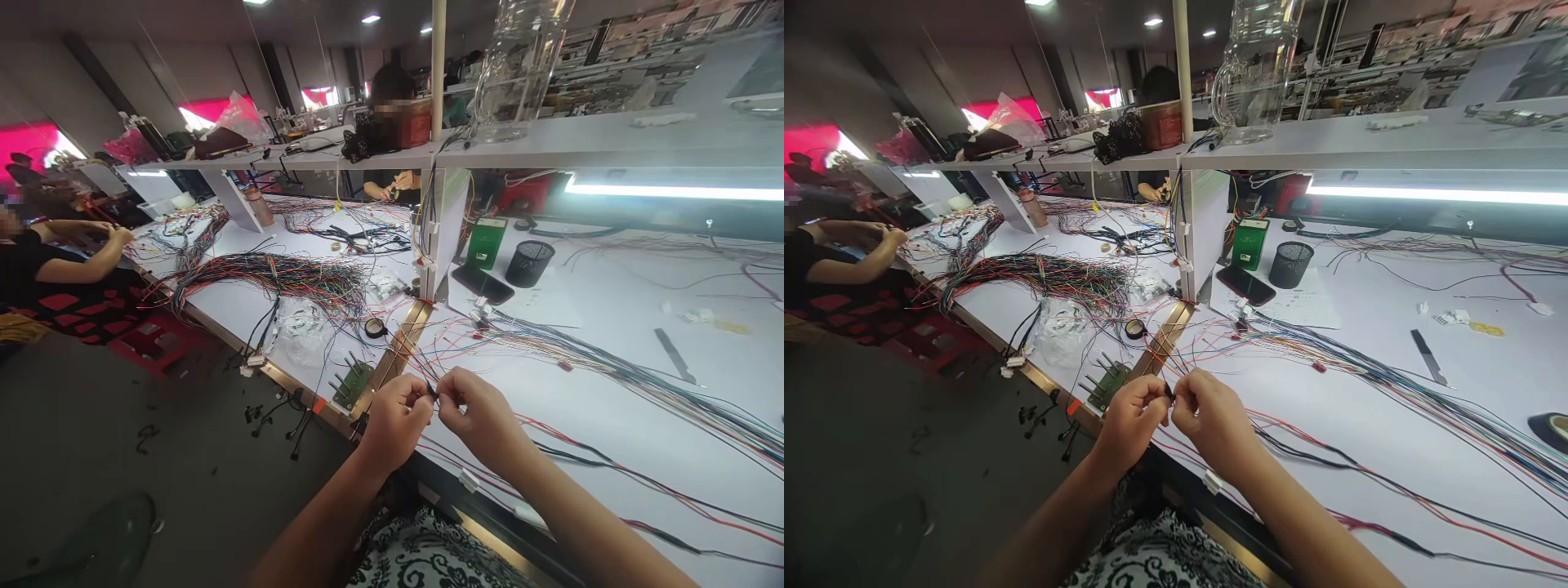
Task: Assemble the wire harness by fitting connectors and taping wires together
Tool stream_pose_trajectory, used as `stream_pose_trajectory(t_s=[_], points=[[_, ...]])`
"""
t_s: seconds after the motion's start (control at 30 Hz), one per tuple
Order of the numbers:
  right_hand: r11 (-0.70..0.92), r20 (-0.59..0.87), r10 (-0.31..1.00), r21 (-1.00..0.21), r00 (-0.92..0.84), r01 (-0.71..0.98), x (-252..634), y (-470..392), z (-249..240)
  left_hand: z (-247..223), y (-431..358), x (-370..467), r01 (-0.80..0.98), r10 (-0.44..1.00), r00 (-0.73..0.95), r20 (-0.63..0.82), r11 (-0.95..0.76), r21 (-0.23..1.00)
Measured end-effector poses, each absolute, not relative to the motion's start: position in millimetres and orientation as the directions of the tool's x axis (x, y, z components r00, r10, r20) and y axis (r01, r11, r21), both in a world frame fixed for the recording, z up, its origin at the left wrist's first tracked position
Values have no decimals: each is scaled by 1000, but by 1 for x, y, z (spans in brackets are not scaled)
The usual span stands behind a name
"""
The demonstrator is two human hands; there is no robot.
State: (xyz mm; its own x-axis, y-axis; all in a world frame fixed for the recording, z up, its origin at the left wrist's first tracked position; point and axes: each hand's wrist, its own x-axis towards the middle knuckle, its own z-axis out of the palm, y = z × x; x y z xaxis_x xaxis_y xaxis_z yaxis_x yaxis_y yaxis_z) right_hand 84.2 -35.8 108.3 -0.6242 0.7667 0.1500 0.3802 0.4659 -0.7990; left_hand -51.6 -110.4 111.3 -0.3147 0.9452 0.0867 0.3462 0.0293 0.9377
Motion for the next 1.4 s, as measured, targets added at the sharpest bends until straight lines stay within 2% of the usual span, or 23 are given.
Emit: stream_pose_trajectory(t_s=[0.07, 0.13, 0.2, 0.27, 0.33, 0.4, 0.47, 0.53, 0.63, 0.73, 0.83, 0.9, 0.93, 1.0, 1.07, 1.1, 1.17, 1.2, 1.23, 1.3, 1.37, 1.4], points=[[282, 9, 782, -897, -623, 341, 83, -36, 106, 109, -109, -51, 187, 953, -303, 17, 42, 981], [41, -112, 745, -976, -657, 213, 81, -38, 102, 104, -108, -49, 7, 957, -289, -29, 32, 999], [-199, -173, 692, -979, -701, 45, 79, -41, 99, 98, -107, -48, -163, 960, -276, -53, 8, 987], [-320, -195, 680, -946, -706, -48, 78, -42, 97, 94, -108, -47, -256, 965, -255, -67, -1, 967], [-269, -196, 708, -963, -678, -2, 80, -42, 95, 95, -110, -49, -226, 971, -231, -66, 13, 974], [-88, -160, 771, -985, -617, 146, 82, -40, 95, 101, -113, -52, -95, 975, -217, -44, 24, 995], [112, -72, 827, -950, -557, 290, 85, -37, 97, 108, -116, -54, 110, 970, -243, -1, 28, 994], [287, 52, 835, -891, -548, 353, 87, -36, 99, 113, -117, -56, 355, 954, -287, 88, 21, 935], [540, 248, 759, -756, -602, 370, 88, -38, 102, 116, -117, -57, 640, 935, -268, 233, -9, 768], [710, 388, 671, -582, -632, 396, 88, -40, 103, 115, -116, -57, 770, 935, -204, 290, -30, 638], [785, 456, 608, -463, -649, 411, 88, -41, 104, 115, -116, -59, 807, 939, -182, 291, -26, 590], [785, 444, 606, -470, -660, 405, 88, -41, 106, 115, -116, -59, 790, 942, -185, 279, -26, 613], [759, 414, 628, -516, -660, 398, 87, -41, 106, 115, -115, -59, 767, 943, -193, 269, -26, 641], [610, 280, 714, -699, -641, 373, 85, -41, 107, 114, -114, -60, 686, 947, -213, 239, -29, 727], [293, 58, 771, -916, -634, 273, 82, -42, 105, 111, -112, -60, 558, 957, -225, 185, -29, 829], [94, -53, 762, -977, -645, 192, 81, -42, 103, 110, -111, -59, 483, 963, -222, 150, -25, 875], [-240, -196, 699, -970, -688, 32, 81, -41, 100, 108, -109, -59, 362, 972, -219, 89, -4, 932], [-323, -219, 677, -946, -703, -15, 82, -40, 99, 109, -109, -59, 339, 972, -223, 71, 9, 941], [-343, -223, 675, -939, -703, -32, 85, -38, 99, 110, -109, -59, 345, 971, -231, 66, 18, 938], [-228, -171, 715, -974, -678, 5, 93, -33, 104, 114, -110, -58, 417, 963, -256, 87, 29, 909], [46, -32, 759, -994, -651, 102, 101, -28, 111, 117, -111, -57, 505, 955, -268, 125, 29, 863], [206, 53, 758, -965, -650, 162, 103, -26, 116, 119, -112, -57, 545, 953, -268, 144, 26, 838]])
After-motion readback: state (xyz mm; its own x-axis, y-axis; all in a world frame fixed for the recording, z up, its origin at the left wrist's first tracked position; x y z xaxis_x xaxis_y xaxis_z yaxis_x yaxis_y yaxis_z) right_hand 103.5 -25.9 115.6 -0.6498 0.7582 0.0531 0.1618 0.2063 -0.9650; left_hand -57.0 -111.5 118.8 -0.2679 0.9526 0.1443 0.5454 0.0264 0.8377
